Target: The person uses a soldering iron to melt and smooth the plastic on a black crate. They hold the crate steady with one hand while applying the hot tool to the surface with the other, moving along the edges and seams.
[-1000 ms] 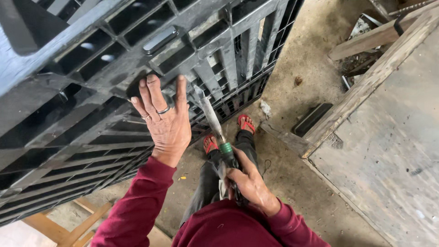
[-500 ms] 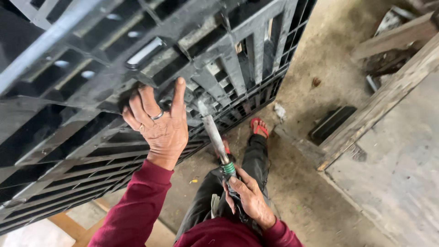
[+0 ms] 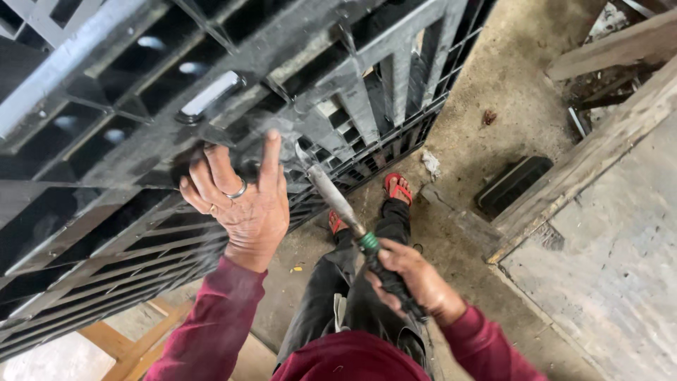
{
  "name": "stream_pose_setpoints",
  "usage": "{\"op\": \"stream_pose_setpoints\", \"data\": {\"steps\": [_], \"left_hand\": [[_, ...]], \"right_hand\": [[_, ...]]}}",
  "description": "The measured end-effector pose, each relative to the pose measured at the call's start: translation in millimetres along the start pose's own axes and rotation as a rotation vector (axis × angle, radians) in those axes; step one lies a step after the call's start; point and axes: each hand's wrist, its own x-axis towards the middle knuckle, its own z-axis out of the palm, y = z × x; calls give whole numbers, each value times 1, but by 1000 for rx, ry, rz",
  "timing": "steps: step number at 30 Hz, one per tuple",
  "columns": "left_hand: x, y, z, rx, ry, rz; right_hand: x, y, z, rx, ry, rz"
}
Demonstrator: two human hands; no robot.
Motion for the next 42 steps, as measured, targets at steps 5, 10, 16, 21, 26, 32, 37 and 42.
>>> {"op": "stream_pose_setpoints", "data": {"steps": [5,10,16,21,26,32,37,42], "left_hand": [[-4,5,16,65,94,-36],[-6,9,23,30,109,-75],[-6,10,23,37,109,-89],[-4,7,23,27,108,-84],[-4,9,22,71,124,-84],[-5,7,24,55,139,-81],[-6,5,25,60,135,-62],[-2,5,21,70,94,-68]], "right_hand": [[-6,-60,-19,-148,-37,178],[-12,-117,8,-322,75,350],[-11,-153,21,-392,73,442],[-5,-179,27,-317,98,590],[2,-175,4,-86,-33,627],[-5,-134,-11,-65,-36,506],[-11,-85,-18,-188,23,356],[-19,-34,-1,-174,85,237]]}}
